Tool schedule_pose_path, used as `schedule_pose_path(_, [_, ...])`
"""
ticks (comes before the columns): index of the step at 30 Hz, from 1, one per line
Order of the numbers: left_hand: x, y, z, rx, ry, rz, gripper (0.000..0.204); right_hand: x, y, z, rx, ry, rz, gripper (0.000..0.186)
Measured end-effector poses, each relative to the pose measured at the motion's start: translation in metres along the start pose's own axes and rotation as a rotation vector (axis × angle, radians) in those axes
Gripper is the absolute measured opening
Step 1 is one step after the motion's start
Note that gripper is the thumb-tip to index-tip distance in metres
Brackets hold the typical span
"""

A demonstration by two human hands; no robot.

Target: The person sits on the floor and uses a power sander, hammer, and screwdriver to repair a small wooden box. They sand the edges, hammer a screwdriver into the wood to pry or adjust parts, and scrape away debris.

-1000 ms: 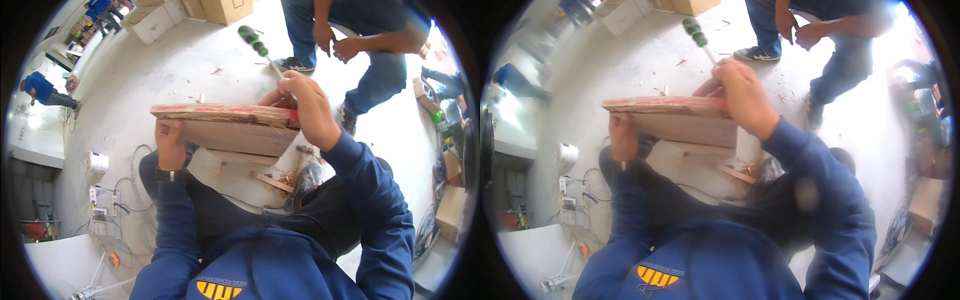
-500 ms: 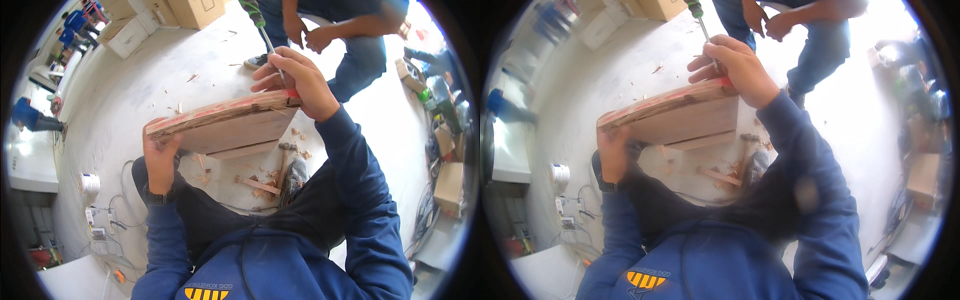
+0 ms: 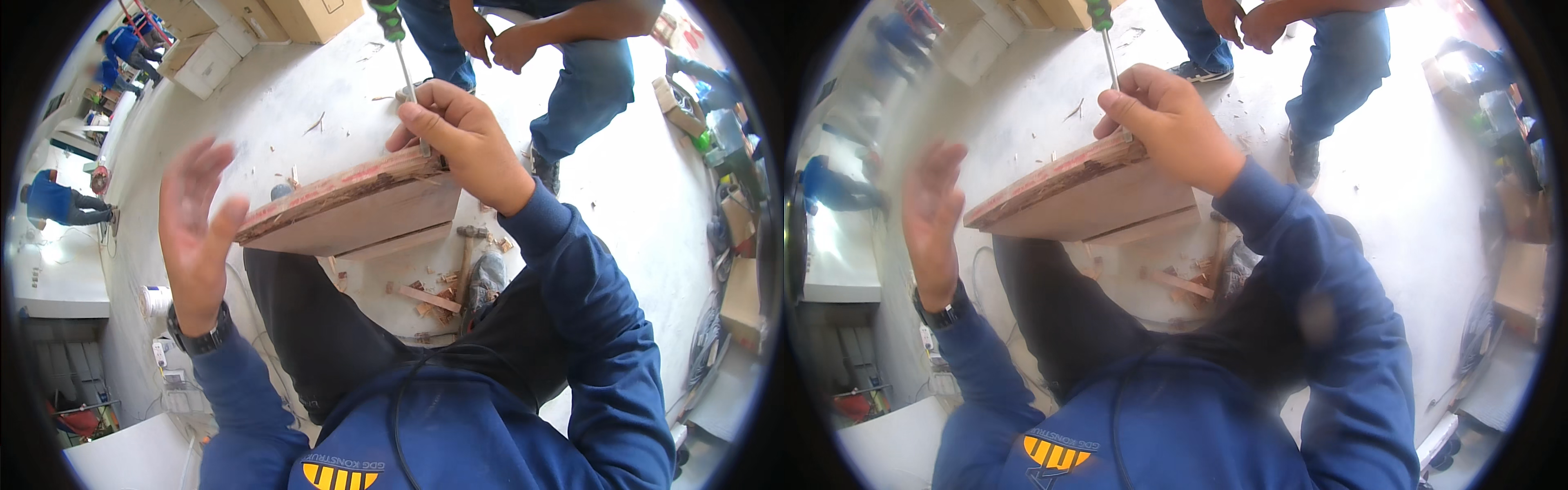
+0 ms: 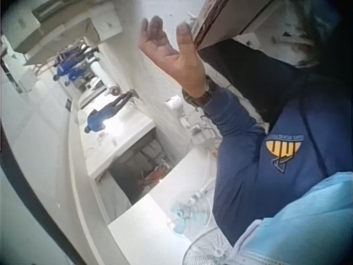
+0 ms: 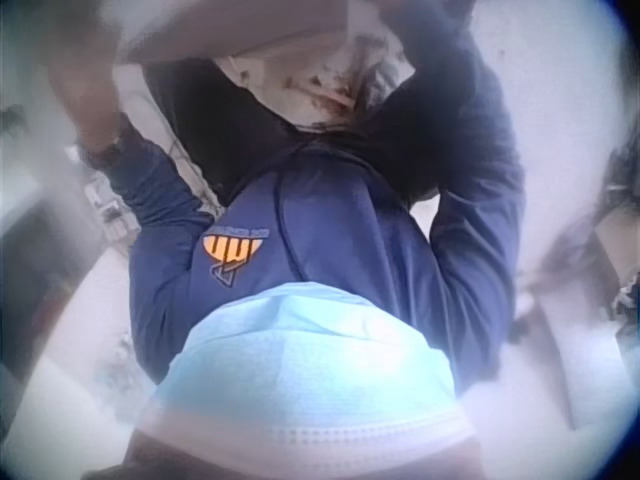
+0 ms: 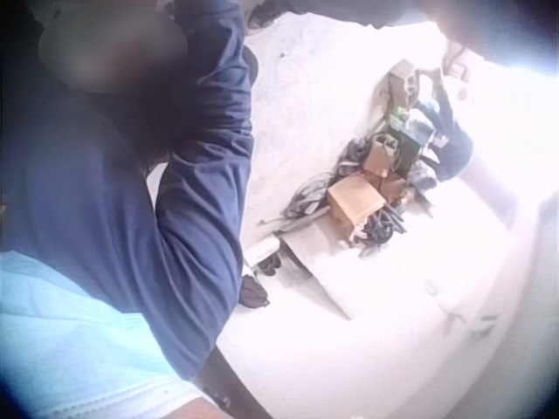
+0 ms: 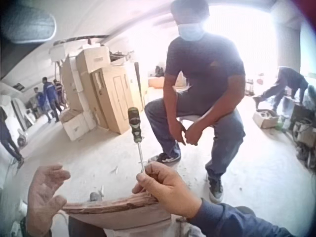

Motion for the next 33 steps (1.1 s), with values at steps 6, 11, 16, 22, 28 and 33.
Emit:
schedule_pose_path(6, [0.116, -0.066, -0.023, -0.152, 0.317, 0.327, 0.037, 0.002, -0.002, 0.004, -0.033, -0.009, 0.046, 0.03])
schedule_pose_path(11, [0.151, -0.068, -0.014, -0.274, 0.547, 0.306, 0.034, 0.008, -0.001, 0.012, -0.099, -0.08, 0.05, 0.029])
schedule_pose_path(16, [0.129, -0.061, -0.016, -0.197, 0.698, 0.13, 0.027, -0.008, 0.002, 0.005, -0.052, -0.126, -0.028, 0.044])
schedule_pose_path(22, [0.119, -0.05, -0.007, -0.192, 0.659, 0.15, 0.024, -0.084, 0.029, -0.086, 0.335, 0.084, -0.304, 0.06])
schedule_pose_path(28, [0.121, -0.05, -0.006, -0.187, 0.653, 0.174, 0.027, -0.125, 0.167, -0.264, 1.012, 0.779, 0.27, 0.05])
schedule_pose_path(33, [0.125, -0.048, -0.008, -0.226, 0.633, 0.186, 0.025, -0.095, 0.314, -0.355, 1.368, 0.717, 0.316, 0.049])
Point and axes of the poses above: each hand's wrist, its own y-axis away from the middle knuckle, its own x-axis out of the palm, z = x × y, the point moved 9 cm from there along -y, towards the middle knuckle, and after that the axes turned 8 degrees about -x, right-handed, at the moved point
